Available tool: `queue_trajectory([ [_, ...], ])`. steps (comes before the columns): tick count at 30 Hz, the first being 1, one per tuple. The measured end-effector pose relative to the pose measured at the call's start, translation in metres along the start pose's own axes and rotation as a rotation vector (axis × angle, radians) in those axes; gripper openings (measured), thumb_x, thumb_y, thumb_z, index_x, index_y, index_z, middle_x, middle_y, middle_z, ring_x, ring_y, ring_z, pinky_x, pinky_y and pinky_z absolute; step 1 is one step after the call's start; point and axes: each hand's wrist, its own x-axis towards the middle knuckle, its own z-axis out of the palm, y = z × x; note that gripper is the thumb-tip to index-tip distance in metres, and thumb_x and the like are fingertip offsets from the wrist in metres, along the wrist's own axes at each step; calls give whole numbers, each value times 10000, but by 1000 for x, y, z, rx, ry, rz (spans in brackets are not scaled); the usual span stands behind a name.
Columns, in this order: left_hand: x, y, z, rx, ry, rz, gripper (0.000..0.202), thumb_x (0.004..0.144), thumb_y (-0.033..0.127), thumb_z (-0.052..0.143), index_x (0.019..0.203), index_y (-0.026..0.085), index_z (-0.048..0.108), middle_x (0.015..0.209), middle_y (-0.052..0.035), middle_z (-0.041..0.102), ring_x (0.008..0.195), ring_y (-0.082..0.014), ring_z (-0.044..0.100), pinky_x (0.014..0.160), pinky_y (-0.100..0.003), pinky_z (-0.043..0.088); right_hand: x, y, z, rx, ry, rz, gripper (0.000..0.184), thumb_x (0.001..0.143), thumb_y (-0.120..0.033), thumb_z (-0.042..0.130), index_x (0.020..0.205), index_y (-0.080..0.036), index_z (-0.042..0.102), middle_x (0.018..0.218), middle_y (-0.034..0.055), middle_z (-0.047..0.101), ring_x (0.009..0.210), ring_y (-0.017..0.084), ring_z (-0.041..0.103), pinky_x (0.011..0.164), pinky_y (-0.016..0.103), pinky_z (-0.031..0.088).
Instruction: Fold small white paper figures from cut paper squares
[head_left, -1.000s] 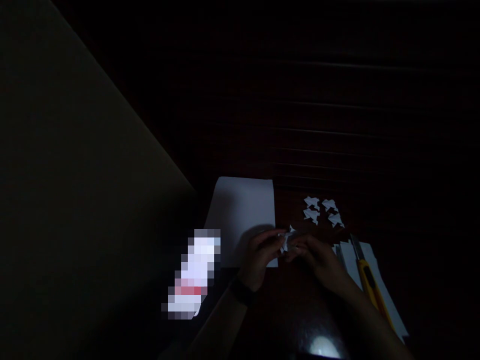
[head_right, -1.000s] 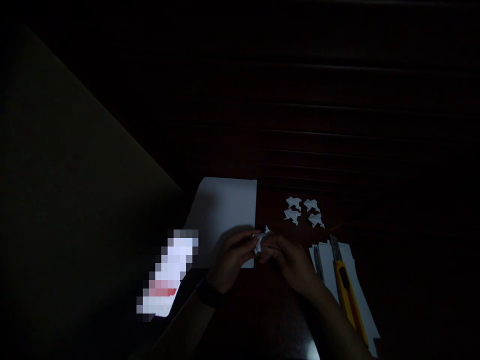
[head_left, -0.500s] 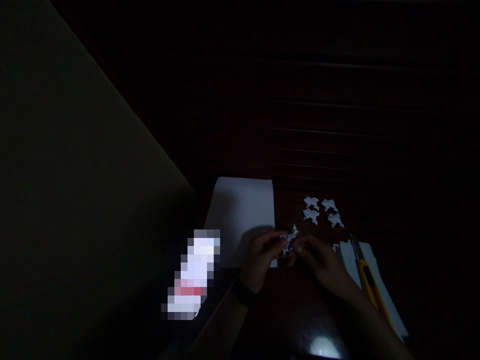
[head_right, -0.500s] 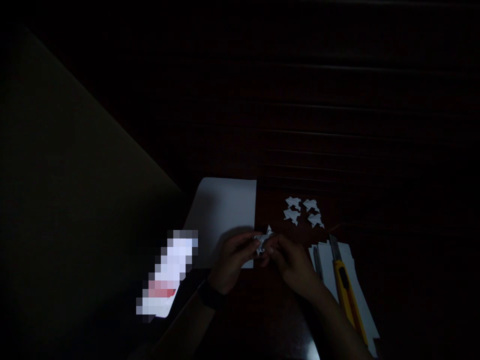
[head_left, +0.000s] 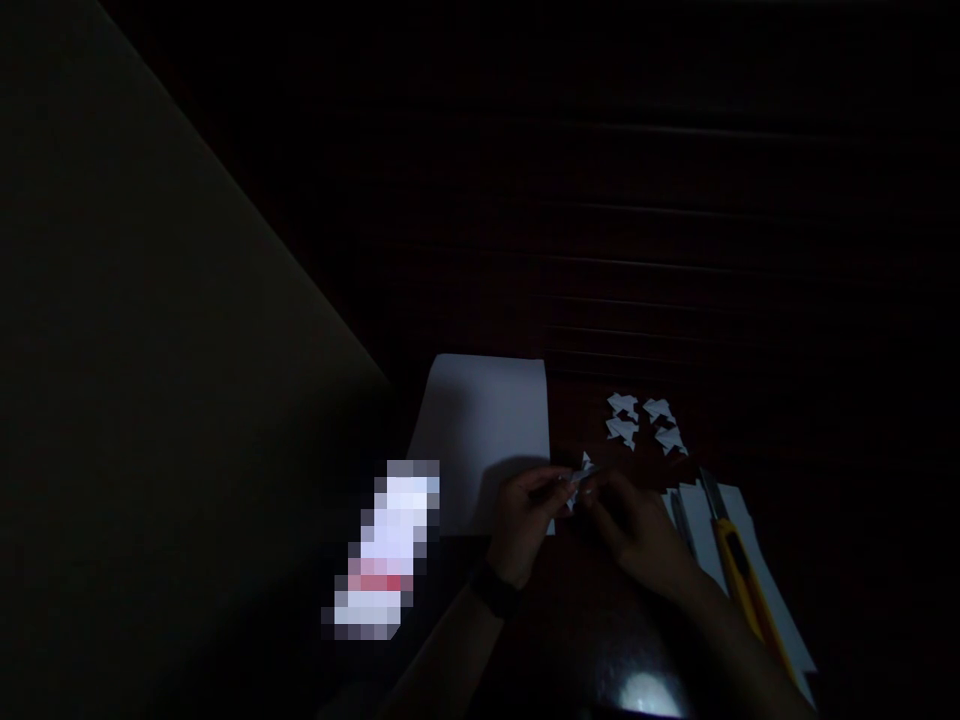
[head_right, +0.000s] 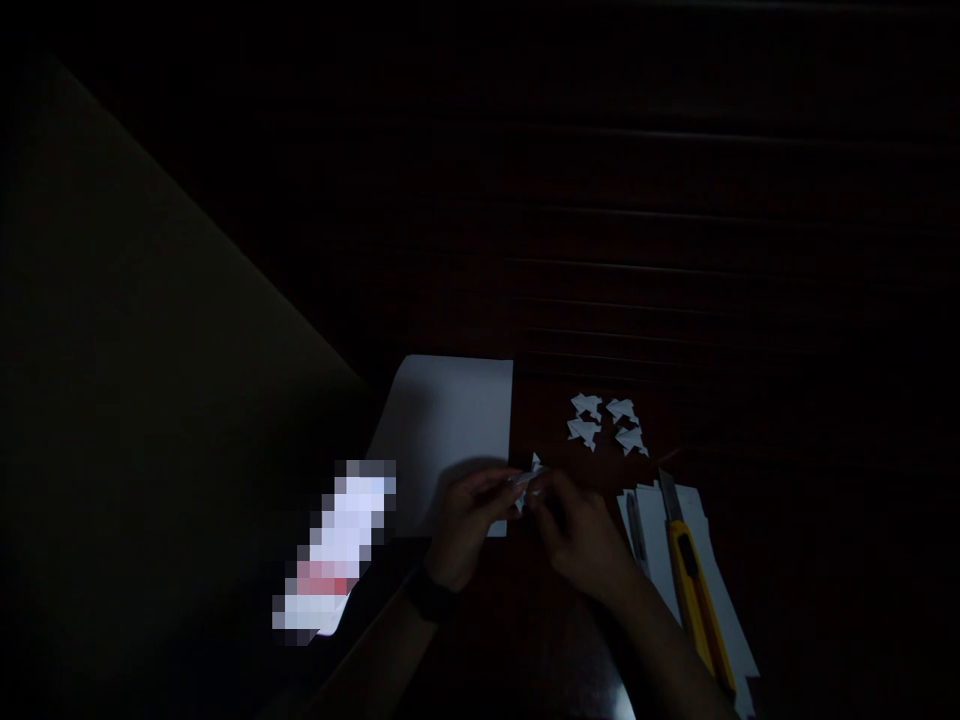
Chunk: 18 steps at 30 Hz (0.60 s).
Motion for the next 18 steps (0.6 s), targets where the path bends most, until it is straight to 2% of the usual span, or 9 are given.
queue_trajectory([
  [8, -1, -1, 4, -17, 49, 7, 324, 714, 334, 674, 967, 132, 676, 951, -108, 686, 832, -205, 635, 637, -263, 538, -1, -2, 9, 44, 117, 56, 171, 881, -265, 454, 1050, -242, 453, 853, 6, 626, 715, 168, 611, 633, 269, 441],
  [18, -1, -1, 4, -4, 40, 41, 337, 725, 336, 663, 1004, 147, 671, 1010, -102, 673, 903, -234, 619, 732, -323, 529, -1, 5, 15, 170, 220, 98, 79, 849, -271, 515, 854, -223, 452, 791, 7, 582, 694, 159, 586, 620, 264, 452],
])
